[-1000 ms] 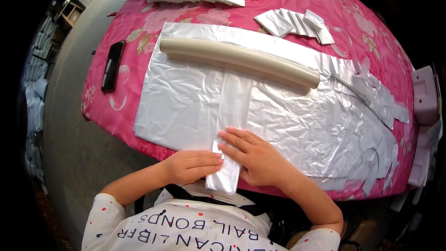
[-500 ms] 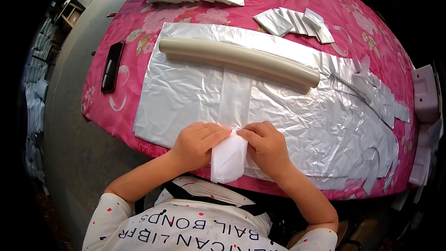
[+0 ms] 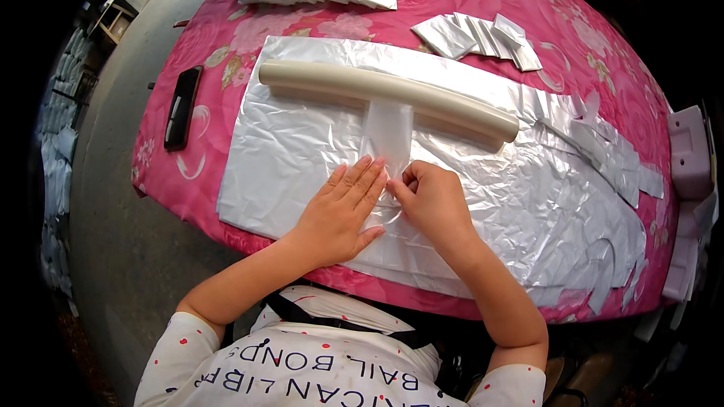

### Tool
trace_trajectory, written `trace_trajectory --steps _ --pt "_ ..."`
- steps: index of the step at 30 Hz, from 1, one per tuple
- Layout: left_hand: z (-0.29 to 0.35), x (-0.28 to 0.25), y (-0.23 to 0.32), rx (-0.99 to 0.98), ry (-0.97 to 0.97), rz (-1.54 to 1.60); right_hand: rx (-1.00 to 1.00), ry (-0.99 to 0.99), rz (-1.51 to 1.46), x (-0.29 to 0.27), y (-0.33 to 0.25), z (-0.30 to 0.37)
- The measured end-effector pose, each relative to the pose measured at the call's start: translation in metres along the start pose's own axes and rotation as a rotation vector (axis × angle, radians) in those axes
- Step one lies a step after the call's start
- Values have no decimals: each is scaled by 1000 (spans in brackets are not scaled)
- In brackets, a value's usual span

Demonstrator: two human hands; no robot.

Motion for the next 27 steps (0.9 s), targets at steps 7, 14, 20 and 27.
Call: trace_trajectory --steps 7,14,20,27 --pt "-1 3 3 -85 23 -6 -412 483 257 2 -7 28" --pt "-9 -8 -5 -33 152 -67 -814 344 544 15 3 20" --pt "-16 -12 -6 34 123 -199 -788 191 403 -1 -3 11" --pt "-17 -21 -3 89 157 -119 -824 179 330 -7 -6 10"
Point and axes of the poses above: each hand's wrist, its own z-axis away from the middle knuckle, its own x-axis out of the palm, y = z × x, the point moved 5 cm from there along -z, towards the middle knuckle, and after that the axes turned 11 degrees about x, right-handed, at the moved point
